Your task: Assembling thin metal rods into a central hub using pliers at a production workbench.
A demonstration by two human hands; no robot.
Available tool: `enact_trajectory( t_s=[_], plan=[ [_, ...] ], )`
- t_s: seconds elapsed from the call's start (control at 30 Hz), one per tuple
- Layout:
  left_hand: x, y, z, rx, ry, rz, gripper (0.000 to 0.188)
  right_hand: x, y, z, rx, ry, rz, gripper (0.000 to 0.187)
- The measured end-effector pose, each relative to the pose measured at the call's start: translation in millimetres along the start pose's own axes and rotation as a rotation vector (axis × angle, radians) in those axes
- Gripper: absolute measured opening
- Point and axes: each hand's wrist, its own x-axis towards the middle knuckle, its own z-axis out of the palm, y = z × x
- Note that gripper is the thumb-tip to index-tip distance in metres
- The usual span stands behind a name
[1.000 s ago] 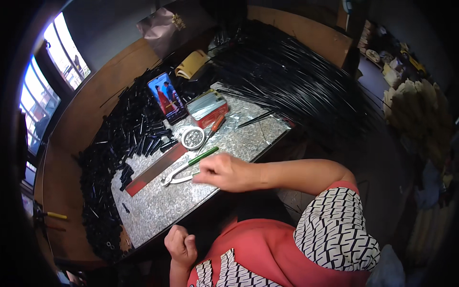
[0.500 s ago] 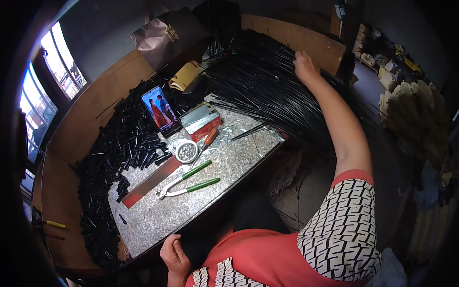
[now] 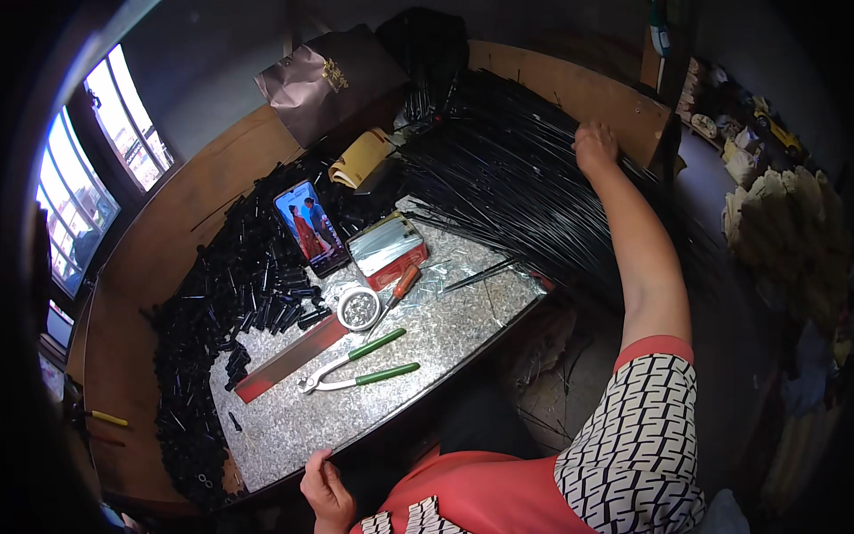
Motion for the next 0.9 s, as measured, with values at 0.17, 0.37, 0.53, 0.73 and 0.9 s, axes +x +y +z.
enact_trajectory(
  t_s=[0.17, 0.37, 0.53, 0.73, 0.9],
  plan=[
    [8.1, 3.0, 3.9, -0.037, -0.055, 0.075, 0.015, 1.6, -2.0, 1.8, 0.092, -0.01, -0.009, 0.023],
    [10.3, 4.4, 2.1, -0.041, -0.087, 0.069, 0.014, 2.9, -2.7, -4.2, 0.13, -0.06, 0.05, 0.03],
    [-1.0, -20.4, 0.5, 0.034, -0.164, 0.197, 0.028, 9.8, 14.5, -0.2, 0.114, 0.038, -0.03, 0.038],
    [6.4, -0.6, 3.8, 0.033, -0.144, 0.221, 0.027, 20.5, 30.4, 4.8, 0.362, -0.221, 0.181, 0.043],
    [16.5, 9.5, 2.2, -0.045, -0.149, 0.116, 0.017, 19.4, 27.3, 18.7, 0.356, -0.149, 0.063, 0.055]
  ],
)
